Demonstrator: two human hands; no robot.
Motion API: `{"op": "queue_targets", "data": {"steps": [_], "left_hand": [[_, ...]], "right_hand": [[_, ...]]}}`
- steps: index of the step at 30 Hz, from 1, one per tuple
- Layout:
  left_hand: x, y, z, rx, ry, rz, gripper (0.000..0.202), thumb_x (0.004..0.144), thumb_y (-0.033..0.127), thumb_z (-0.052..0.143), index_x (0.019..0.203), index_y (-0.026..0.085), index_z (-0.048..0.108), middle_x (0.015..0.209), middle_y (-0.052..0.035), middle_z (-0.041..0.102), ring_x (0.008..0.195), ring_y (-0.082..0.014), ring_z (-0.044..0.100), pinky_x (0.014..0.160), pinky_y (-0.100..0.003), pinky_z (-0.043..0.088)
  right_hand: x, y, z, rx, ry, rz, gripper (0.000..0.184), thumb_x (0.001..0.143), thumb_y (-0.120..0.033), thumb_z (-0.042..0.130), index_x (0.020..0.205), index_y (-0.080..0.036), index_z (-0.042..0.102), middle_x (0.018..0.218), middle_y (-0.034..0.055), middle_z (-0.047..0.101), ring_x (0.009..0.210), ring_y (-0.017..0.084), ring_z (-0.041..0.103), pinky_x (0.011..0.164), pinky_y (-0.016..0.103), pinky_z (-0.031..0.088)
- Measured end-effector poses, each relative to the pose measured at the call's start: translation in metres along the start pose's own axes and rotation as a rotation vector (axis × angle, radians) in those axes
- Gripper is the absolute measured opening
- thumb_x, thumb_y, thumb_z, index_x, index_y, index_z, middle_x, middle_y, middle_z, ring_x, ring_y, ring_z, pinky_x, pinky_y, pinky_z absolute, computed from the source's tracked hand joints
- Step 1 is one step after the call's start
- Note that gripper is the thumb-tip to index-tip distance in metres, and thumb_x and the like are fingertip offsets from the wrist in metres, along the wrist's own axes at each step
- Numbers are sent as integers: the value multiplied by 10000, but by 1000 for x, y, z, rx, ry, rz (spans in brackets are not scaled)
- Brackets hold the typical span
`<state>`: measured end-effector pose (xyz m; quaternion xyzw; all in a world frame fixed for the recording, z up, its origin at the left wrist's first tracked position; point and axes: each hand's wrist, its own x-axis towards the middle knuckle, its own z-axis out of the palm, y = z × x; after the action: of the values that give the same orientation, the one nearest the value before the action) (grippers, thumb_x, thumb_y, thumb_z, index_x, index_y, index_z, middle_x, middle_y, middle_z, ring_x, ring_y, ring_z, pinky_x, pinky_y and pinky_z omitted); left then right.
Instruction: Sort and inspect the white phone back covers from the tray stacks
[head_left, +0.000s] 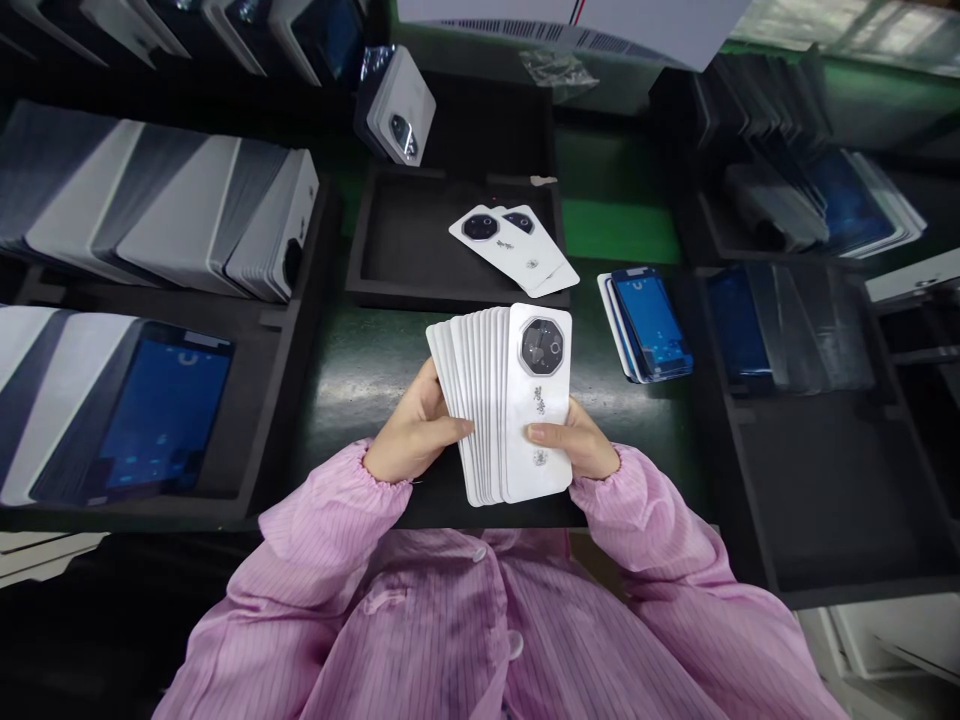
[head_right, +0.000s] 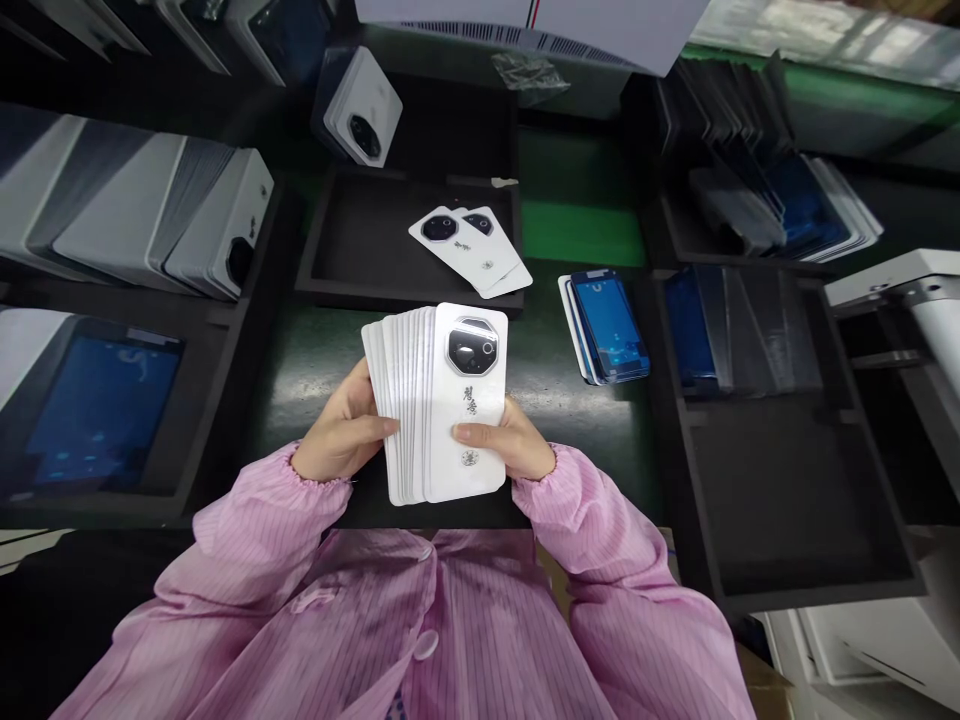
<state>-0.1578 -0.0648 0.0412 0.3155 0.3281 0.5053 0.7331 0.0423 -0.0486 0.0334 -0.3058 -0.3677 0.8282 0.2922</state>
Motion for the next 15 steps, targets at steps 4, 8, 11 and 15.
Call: {"op": "queue_targets", "data": {"steps": [4, 8, 11, 15], "left_hand": [[0, -2, -1, 2, -5, 6, 635, 639, 167, 741, 1208, 259, 476, 926, -3, 595, 799, -170, 577, 720, -304, 465], [1, -2, 0, -10, -1, 36, 657, 641, 157, 741, 1229, 263, 469, 948, -6, 594, 800, -161, 573, 712, -287, 465], [2, -1, 1, 1, -17, 37, 650, 649, 168, 741, 1231, 271, 471, 943, -10, 594, 788, -166, 574, 710, -295, 469], [1, 0, 2, 20, -27, 48, 671, 650, 198, 752, 1251, 281, 466, 956, -18, 600, 809, -185, 579, 734, -316, 468]], "right_hand": [[0, 0, -1, 0, 2, 6, 441, 732, -261, 735, 1143, -179, 599, 1111, 100, 689, 1028, 271, 656, 894, 467, 537], [0, 1, -1, 13, -8, 3, 438, 739, -250, 727, 1151, -182, 596, 1117, 96, 687, 1029, 267, 657, 895, 464, 537], [0, 1, -2, 24, -9, -2, 411, 755, -238, 712, 1146, -178, 600, 1103, 96, 692, 1002, 259, 669, 873, 452, 550], [-1, 1, -1, 10, 18, -6, 412, 734, -249, 731, 1121, -175, 610, 1090, 98, 697, 995, 261, 669, 864, 446, 554]]}}
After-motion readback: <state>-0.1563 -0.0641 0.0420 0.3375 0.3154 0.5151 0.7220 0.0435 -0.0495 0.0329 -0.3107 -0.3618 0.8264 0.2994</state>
